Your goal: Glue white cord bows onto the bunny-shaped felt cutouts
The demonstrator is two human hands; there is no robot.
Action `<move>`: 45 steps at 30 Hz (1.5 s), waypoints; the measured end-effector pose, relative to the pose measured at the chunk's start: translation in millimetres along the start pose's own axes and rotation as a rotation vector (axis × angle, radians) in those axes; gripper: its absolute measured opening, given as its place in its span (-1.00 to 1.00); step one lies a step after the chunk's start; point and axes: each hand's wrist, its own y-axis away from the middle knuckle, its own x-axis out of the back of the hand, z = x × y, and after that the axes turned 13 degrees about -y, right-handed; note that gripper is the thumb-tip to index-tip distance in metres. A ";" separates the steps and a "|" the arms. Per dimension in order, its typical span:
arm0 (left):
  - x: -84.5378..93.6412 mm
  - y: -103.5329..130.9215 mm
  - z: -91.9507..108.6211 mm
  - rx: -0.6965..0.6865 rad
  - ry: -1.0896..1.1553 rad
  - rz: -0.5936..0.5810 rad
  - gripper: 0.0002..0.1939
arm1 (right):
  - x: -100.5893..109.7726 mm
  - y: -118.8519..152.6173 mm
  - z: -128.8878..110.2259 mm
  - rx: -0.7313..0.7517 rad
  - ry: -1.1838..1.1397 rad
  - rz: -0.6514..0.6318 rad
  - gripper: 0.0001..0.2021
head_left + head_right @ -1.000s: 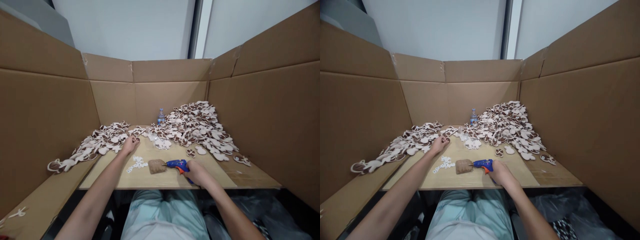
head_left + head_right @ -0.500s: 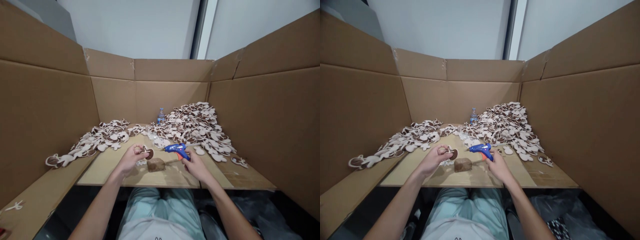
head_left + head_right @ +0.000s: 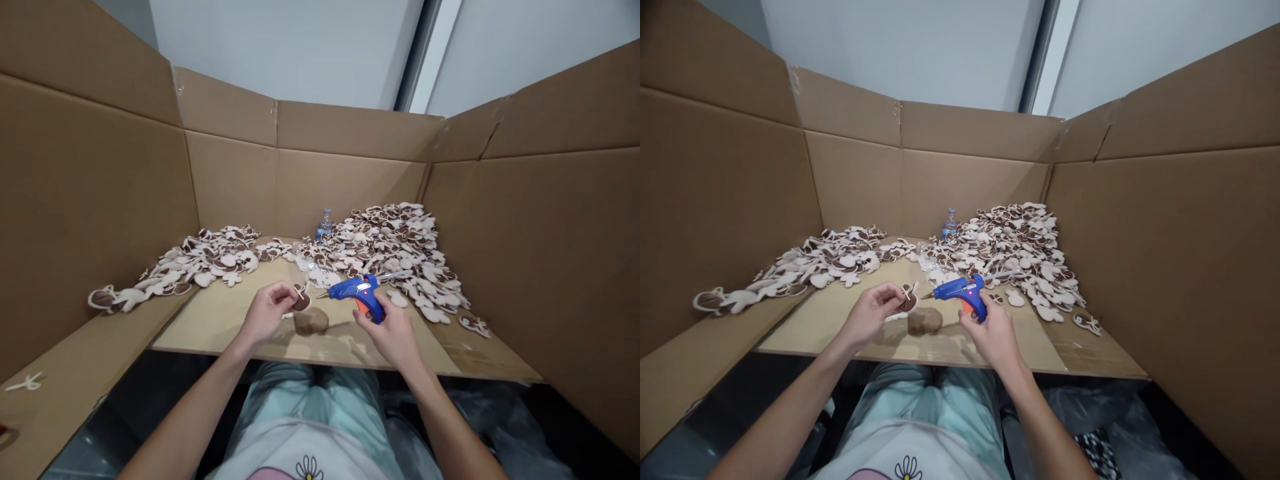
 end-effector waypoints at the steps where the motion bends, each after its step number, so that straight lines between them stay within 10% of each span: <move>1: -0.2 -0.2 -0.5 -0.004 -0.034 -0.012 -0.89 | -0.7 0.9 -0.9 0.007 0.013 0.004 -0.82; 45: 1.1 7.5 7.7 0.055 0.160 -0.115 -0.86 | -10.0 7.1 6.5 0.187 0.121 0.026 -0.78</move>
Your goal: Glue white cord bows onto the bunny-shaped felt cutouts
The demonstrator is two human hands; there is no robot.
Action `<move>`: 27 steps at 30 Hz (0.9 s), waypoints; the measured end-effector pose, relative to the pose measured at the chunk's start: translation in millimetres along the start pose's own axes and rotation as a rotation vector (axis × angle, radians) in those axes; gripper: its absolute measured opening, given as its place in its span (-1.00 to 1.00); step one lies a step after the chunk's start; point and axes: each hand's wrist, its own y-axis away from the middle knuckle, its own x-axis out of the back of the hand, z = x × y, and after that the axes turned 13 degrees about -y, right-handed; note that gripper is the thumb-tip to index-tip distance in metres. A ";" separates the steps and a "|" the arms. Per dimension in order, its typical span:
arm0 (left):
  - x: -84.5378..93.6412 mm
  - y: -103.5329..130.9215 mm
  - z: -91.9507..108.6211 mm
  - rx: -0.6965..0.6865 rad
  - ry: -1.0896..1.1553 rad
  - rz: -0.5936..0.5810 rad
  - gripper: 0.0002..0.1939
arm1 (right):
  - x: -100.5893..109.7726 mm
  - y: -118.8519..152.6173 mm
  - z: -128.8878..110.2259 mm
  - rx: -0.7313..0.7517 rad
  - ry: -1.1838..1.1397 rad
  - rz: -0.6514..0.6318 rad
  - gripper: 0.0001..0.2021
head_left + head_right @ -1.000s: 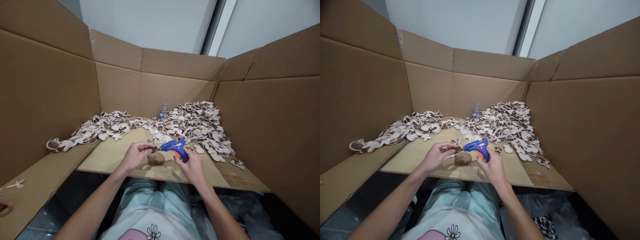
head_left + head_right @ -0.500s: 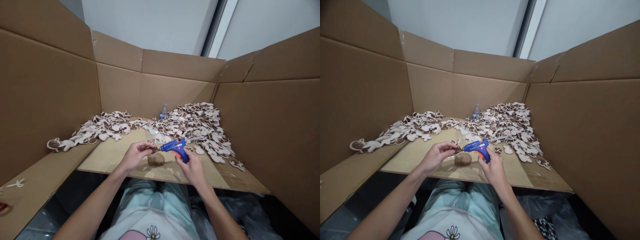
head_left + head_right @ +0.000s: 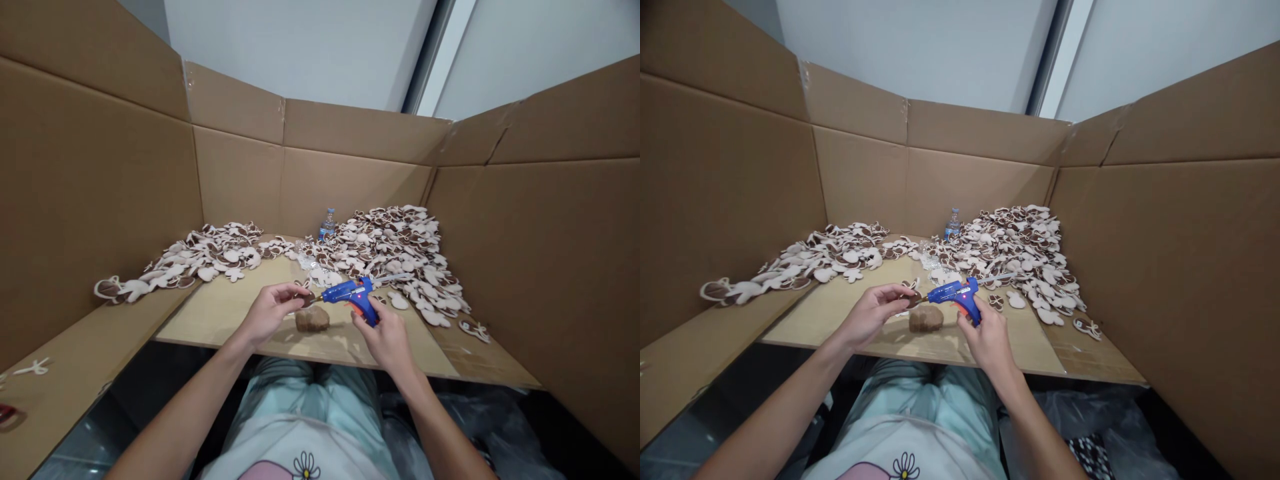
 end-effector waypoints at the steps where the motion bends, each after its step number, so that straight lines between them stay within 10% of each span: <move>1: 0.0 0.0 0.1 0.001 -0.001 0.003 -0.86 | -0.1 0.0 0.2 0.004 0.003 0.003 -0.78; 27: 2.1 2.1 5.9 0.025 0.031 0.019 -0.85 | 4.2 -4.9 7.1 -0.037 0.073 0.023 -0.73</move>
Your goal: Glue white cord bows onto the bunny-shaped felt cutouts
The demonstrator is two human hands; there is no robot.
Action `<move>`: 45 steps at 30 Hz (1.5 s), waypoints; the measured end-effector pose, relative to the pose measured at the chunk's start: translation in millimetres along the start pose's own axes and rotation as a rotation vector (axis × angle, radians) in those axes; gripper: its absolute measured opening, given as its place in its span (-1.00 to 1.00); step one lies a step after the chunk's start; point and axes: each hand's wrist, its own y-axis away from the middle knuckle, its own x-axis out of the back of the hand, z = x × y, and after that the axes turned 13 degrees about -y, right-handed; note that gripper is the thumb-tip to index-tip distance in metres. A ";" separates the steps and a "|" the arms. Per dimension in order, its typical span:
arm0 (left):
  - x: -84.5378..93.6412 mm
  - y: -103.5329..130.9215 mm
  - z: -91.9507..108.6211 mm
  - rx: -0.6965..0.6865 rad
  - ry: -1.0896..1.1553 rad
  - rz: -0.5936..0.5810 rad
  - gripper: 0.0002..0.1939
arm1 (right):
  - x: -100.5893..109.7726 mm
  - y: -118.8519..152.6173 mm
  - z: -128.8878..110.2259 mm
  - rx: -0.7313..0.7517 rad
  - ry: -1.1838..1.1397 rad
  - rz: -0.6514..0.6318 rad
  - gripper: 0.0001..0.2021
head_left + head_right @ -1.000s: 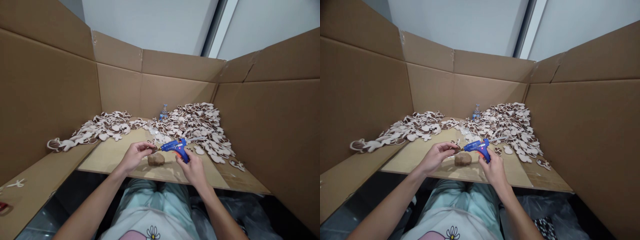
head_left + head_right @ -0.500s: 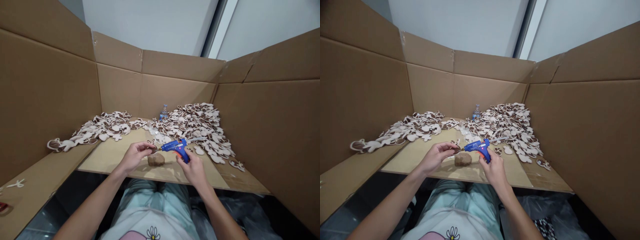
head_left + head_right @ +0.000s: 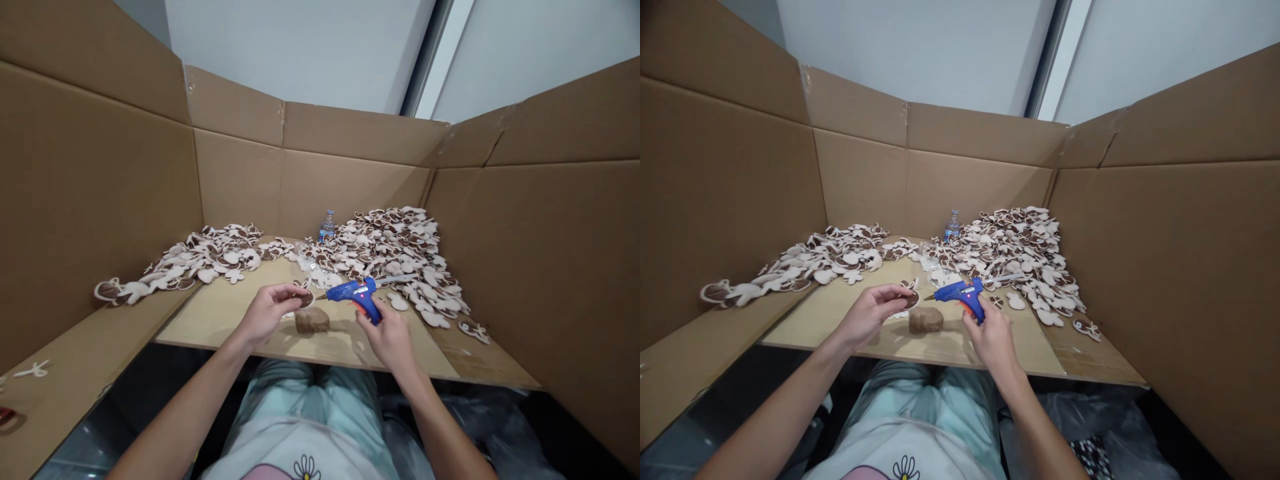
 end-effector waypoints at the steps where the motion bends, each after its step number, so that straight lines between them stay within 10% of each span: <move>1: 0.2 0.2 0.4 -0.004 -0.003 0.000 -0.85 | 0.3 -1.4 2.8 -0.025 0.021 -0.015 -0.74; 16: 20.6 -5.8 5.9 0.024 -0.080 0.073 -0.84 | -18.0 -1.9 40.1 -0.310 0.244 -0.236 -0.70; 21: 25.6 -5.6 5.2 0.009 -0.047 0.097 -0.84 | -26.2 4.9 16.9 -0.009 0.289 -0.131 -0.76; 24: 27.4 -5.3 4.4 -0.008 -0.053 0.116 -0.83 | -53.3 7.6 -12.7 0.166 0.149 -0.389 -0.84; 32: 32.4 -6.7 0.8 -0.061 -0.016 0.134 -0.83 | -126.3 -21.3 -50.3 0.134 0.277 -0.613 -0.81; 45: 34.5 -7.0 0.2 -0.089 -0.026 0.145 -0.83 | -143.7 -35.5 -47.4 0.084 0.070 -0.608 -0.79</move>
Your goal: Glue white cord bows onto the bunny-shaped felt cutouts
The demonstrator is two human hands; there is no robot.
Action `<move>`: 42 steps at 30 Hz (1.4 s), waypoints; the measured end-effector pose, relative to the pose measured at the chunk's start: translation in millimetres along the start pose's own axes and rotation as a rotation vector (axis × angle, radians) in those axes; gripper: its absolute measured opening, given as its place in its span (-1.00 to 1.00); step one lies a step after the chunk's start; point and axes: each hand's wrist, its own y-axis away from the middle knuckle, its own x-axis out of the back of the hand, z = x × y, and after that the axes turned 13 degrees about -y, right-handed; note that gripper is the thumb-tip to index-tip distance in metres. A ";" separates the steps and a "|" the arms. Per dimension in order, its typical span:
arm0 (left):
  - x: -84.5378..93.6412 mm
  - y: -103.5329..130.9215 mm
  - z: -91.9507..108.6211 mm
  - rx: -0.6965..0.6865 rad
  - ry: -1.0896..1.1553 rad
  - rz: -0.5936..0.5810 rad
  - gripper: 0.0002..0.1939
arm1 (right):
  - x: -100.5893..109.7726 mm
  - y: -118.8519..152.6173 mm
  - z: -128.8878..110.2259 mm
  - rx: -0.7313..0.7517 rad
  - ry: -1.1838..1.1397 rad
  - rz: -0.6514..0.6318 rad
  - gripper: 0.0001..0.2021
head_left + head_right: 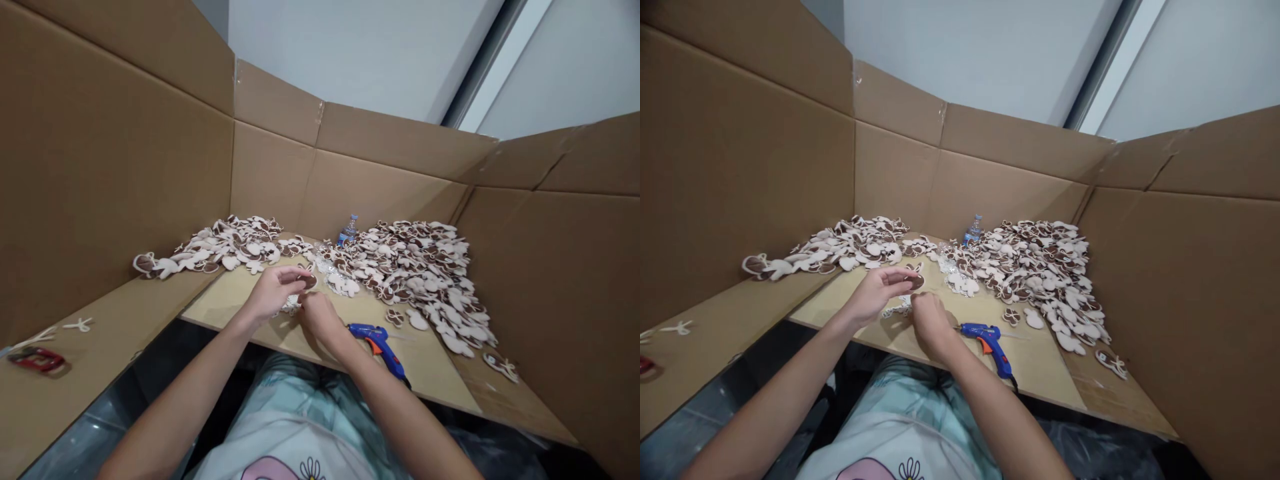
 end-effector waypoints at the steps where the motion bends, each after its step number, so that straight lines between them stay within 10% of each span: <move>1: 0.3 0.0 0.4 0.001 -0.004 0.002 -0.83 | -0.1 -1.9 1.3 -0.007 -0.052 0.014 -0.80; 18: -0.7 11.1 21.6 -0.011 -0.028 0.027 -0.83 | 27.1 48.3 3.7 -0.207 -1.220 0.198 -0.60; 31: -14.2 20.7 22.7 -0.084 -0.150 -0.048 -0.83 | 52.1 80.1 -8.1 -0.205 -1.561 0.421 -0.71; 42: -39.2 40.6 26.2 -0.148 -0.225 -0.161 -0.87 | 63.6 121.5 7.3 -0.042 -1.298 0.552 -0.83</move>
